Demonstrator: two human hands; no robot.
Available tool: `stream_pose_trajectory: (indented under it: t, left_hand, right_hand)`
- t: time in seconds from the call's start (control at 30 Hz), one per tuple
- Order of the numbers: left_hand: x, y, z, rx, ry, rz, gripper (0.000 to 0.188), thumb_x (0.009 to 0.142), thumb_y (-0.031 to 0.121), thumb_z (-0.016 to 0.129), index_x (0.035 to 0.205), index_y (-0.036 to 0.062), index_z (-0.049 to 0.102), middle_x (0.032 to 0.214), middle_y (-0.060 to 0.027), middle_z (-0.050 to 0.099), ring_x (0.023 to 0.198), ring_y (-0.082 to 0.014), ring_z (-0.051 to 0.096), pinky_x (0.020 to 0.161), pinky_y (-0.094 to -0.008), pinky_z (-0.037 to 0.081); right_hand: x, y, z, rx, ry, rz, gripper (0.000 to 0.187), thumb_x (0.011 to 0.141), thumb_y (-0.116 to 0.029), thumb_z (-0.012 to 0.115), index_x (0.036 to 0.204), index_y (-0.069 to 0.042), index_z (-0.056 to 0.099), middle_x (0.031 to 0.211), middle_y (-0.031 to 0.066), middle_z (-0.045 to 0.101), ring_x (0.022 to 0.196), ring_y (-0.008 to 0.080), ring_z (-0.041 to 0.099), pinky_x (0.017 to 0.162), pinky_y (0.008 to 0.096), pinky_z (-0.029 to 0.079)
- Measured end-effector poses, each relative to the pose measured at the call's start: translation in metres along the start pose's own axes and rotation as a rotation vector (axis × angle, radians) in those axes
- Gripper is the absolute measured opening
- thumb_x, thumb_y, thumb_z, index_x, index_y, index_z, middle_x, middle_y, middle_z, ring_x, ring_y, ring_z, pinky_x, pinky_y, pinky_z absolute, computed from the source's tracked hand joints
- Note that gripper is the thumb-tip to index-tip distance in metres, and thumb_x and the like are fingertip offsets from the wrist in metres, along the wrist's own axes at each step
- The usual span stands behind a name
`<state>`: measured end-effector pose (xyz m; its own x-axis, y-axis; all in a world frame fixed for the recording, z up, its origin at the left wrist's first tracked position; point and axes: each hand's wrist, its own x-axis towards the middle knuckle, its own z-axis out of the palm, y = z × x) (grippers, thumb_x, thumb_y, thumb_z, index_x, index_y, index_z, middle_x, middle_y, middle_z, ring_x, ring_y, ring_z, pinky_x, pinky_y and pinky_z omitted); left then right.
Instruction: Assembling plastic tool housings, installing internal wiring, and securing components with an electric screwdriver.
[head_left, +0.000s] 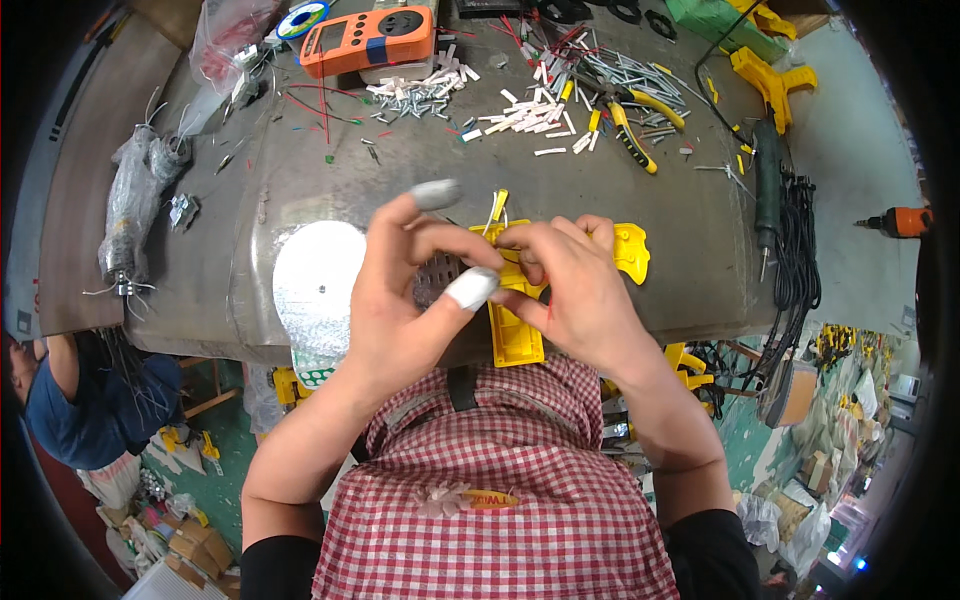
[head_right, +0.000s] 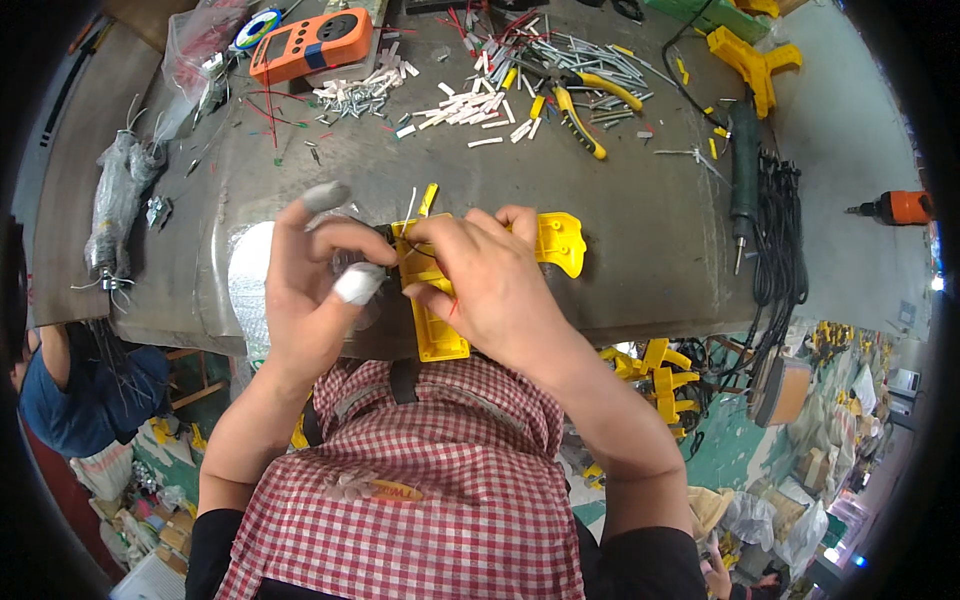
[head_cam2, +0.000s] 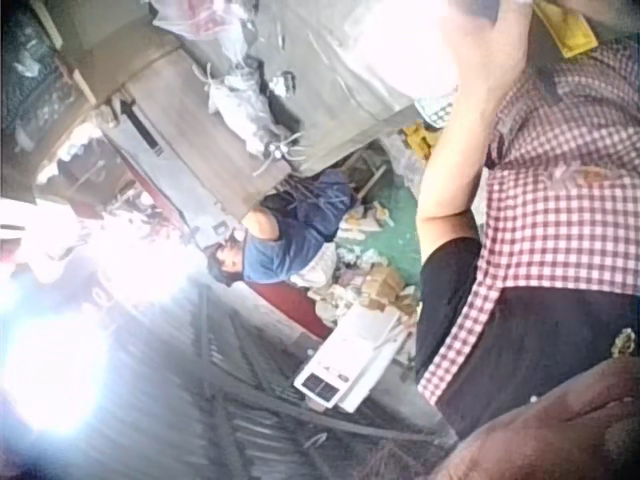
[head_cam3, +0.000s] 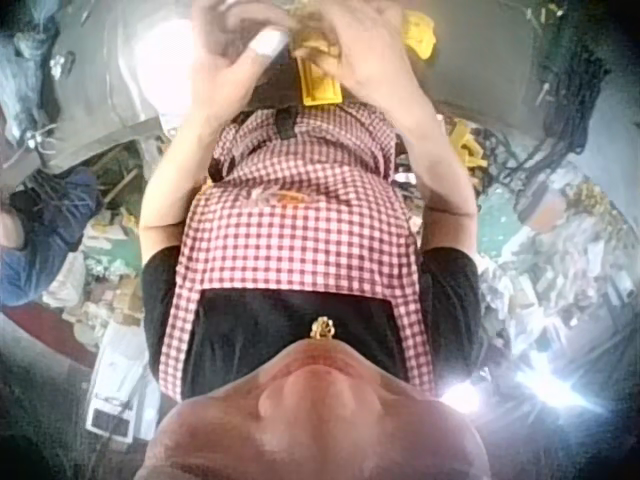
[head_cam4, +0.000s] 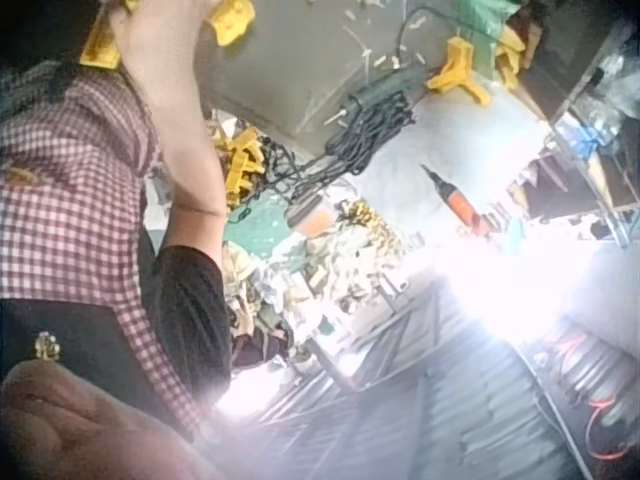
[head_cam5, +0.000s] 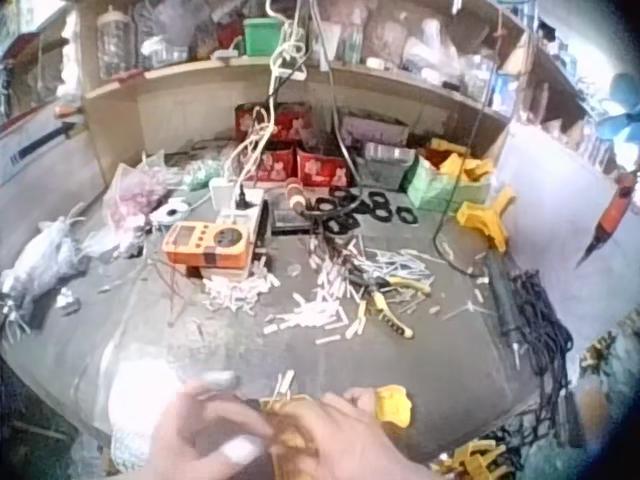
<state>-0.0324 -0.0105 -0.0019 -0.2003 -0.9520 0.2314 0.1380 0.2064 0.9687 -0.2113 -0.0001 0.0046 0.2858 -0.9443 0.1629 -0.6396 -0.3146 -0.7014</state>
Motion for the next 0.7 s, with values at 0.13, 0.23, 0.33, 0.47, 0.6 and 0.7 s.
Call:
stream_pose_trajectory:
  t: [0.13,0.23,0.33,0.47,0.6,0.7]
  left_hand:
    - [-0.002,-0.002,-0.013,0.764,-0.091,0.327,0.041,0.074,0.002,0.066,0.111,0.0029,0.048,0.091,-0.0096,0.058,0.092,-0.0228,0.055,0.084,-0.0338,0.042]
    - [-0.010,-0.006,-0.002,0.560,0.268,0.361,0.028,0.067,0.002,0.070,0.092,0.0028,0.058,0.104,-0.0134,0.049,0.098,-0.0309,0.049,0.083,-0.0381,0.041]
    - [-0.003,0.001,-0.001,0.924,0.074,0.371,0.026,0.065,0.005,0.072,0.088,0.0022,0.059,0.107,-0.0137,0.050,0.103,-0.0330,0.048,0.087,-0.0417,0.040]
    - [0.003,-0.005,0.021,1.233,-0.166,0.293,0.031,0.060,0.009,0.072,0.089,0.0053,0.061,0.119,-0.0147,0.048,0.113,-0.0350,0.044,0.090,-0.0471,0.037]
    - [0.001,-0.005,-0.002,0.899,-0.310,0.458,0.026,0.064,0.013,0.069,0.088,0.0069,0.061,0.110,-0.0095,0.056,0.109,-0.0315,0.050,0.092,-0.0497,0.038]
    - [0.001,0.005,-0.015,0.798,-0.609,0.437,0.026,0.067,0.012,0.068,0.092,0.0083,0.064,0.106,-0.0089,0.058,0.102,-0.0309,0.055,0.092,-0.0490,0.040]
  right_hand:
    - [-0.002,0.009,0.010,-0.177,0.164,-0.111,0.019,0.073,-0.013,0.070,0.089,-0.010,0.058,0.074,0.0032,0.057,0.075,0.0218,0.056,0.077,0.0382,0.035]
    - [0.000,0.007,0.011,-0.298,0.187,-0.190,0.014,0.076,-0.011,0.068,0.086,-0.010,0.059,0.074,0.0038,0.058,0.074,0.0226,0.056,0.075,0.0373,0.036]
    - [-0.003,0.014,0.013,-0.147,0.244,-0.152,0.012,0.079,-0.011,0.065,0.089,-0.009,0.058,0.075,0.0039,0.060,0.071,0.0228,0.057,0.074,0.0372,0.036]
    - [-0.004,0.008,0.009,-0.012,0.296,-0.031,0.006,0.085,-0.013,0.061,0.088,-0.008,0.059,0.077,0.0042,0.063,0.070,0.0225,0.059,0.074,0.0364,0.037]
    - [-0.003,0.013,0.008,-0.004,0.296,-0.006,0.006,0.086,-0.013,0.060,0.088,-0.008,0.061,0.079,0.0039,0.064,0.073,0.0225,0.060,0.075,0.0359,0.037]
    - [0.000,0.013,0.009,-0.018,0.322,-0.051,0.006,0.085,-0.014,0.061,0.090,-0.009,0.062,0.080,0.0036,0.064,0.075,0.0223,0.060,0.075,0.0361,0.038]
